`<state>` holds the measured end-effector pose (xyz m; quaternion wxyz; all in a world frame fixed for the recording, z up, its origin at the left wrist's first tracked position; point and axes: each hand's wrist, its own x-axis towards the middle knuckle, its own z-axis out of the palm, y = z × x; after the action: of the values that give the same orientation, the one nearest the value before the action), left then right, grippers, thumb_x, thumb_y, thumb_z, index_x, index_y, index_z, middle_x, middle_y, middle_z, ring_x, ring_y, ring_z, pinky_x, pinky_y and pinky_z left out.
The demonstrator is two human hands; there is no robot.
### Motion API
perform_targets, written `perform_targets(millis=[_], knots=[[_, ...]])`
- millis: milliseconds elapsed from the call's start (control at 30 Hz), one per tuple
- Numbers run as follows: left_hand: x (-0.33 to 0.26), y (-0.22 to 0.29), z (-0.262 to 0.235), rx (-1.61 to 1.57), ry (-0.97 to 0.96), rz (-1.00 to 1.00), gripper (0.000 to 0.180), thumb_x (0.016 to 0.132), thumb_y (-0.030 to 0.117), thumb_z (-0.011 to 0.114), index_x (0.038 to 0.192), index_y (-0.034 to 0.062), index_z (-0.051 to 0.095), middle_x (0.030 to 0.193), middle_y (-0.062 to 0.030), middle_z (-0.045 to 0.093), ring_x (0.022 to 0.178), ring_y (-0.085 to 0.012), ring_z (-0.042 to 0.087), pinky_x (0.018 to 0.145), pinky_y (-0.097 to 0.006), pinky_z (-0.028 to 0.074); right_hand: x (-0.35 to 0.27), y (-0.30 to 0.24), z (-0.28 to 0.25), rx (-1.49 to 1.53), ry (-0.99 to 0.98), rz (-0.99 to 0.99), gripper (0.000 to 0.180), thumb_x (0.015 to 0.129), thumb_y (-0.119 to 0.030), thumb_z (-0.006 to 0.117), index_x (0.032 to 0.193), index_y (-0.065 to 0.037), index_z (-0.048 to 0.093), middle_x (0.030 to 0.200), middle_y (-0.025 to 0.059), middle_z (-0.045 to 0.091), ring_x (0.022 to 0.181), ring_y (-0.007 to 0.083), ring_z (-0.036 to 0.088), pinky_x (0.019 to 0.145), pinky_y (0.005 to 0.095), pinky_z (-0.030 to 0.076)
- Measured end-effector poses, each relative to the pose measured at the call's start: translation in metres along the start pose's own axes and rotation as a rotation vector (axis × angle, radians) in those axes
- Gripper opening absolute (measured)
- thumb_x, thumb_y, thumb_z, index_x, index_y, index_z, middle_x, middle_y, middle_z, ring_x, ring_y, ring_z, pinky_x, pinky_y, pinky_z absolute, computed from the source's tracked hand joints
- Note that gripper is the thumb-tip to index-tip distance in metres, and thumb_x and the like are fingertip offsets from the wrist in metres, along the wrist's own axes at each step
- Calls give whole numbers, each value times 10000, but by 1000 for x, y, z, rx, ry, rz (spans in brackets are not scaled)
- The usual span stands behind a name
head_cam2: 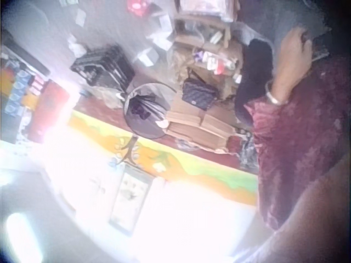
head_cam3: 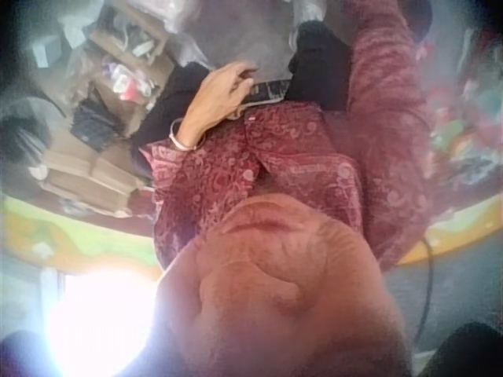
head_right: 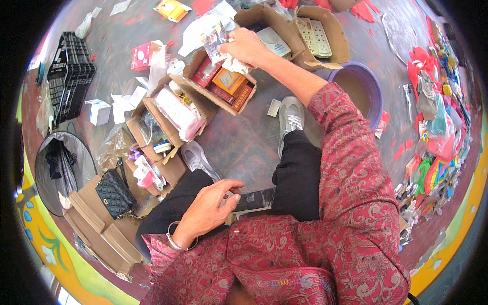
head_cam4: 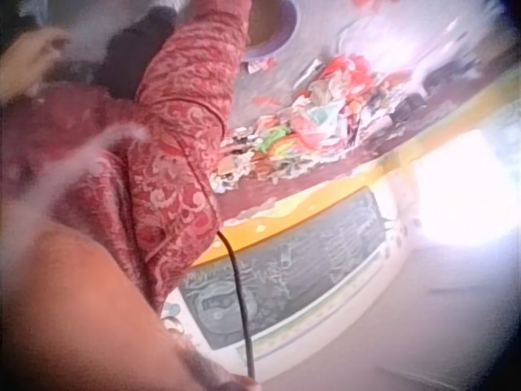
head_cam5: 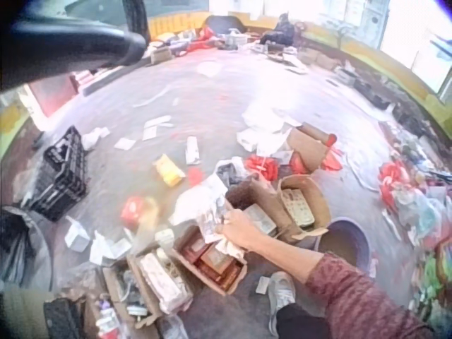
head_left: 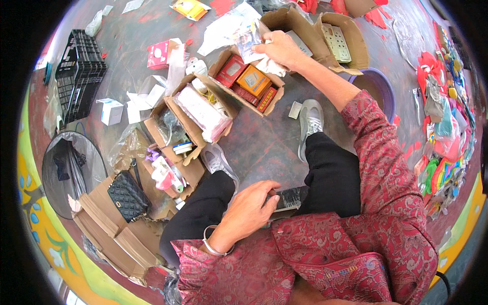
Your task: The person sits on the floor and sorts various items, including a calculator, a white plastic object, and small toys, into cardboard boxes. They use a white cloth to wipe the calculator and other items before placing them into the boxes.
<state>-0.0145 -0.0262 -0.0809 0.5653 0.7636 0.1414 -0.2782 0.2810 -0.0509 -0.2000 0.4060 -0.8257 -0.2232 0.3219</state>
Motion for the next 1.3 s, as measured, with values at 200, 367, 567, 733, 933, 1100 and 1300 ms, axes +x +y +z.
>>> perform_targets(millis=[200,367,567,733,933,1100,1300], knots=[[3,2,1,8,-11,-7,248,813,110,520,1033,-3,531,929,-161,575,839,-269,584,733,-332,462,-19,9,0,-220,58,-159,327,681,-287,628,787,22,610,659,157,599,617,238,606,598,341,456],[6,2,5,49,-2,12,247,807,106,527,1027,-6,534,928,-162,575,835,-266,585,722,-335,462,-38,18,37,-535,-14,-98,304,700,-207,545,939,-21,534,769,195,614,727,331,614,677,412,482],[8,1,8,113,-8,56,264,809,134,522,1032,-8,519,954,-178,567,870,-320,559,759,-370,439,-52,50,86,-665,-171,-288,284,711,-147,544,919,35,473,760,215,607,697,341,619,621,426,494],[8,-4,13,108,-3,67,260,810,151,520,1013,-9,516,962,-186,562,898,-335,542,777,-387,429,-41,57,97,-721,-329,-220,335,755,-203,536,962,43,443,779,217,611,725,359,614,625,448,487],[7,-2,14,143,-39,28,258,813,154,508,1015,-6,519,958,-188,562,932,-333,530,801,-397,419,-13,52,85,-751,-410,-77,254,702,-166,512,855,10,613,880,195,624,817,307,623,710,403,494],[8,-2,14,160,-25,43,273,809,160,511,1020,-12,518,968,-192,562,944,-340,524,810,-405,413,-21,47,93,-671,-283,-106,245,687,-198,544,792,12,617,819,221,616,784,331,618,690,423,490],[11,1,16,216,-43,50,282,805,161,516,1020,-21,514,973,-200,560,943,-347,524,809,-410,414,-21,70,102,-677,-442,-79,236,691,-151,516,817,24,610,827,221,617,785,345,617,681,423,497]])
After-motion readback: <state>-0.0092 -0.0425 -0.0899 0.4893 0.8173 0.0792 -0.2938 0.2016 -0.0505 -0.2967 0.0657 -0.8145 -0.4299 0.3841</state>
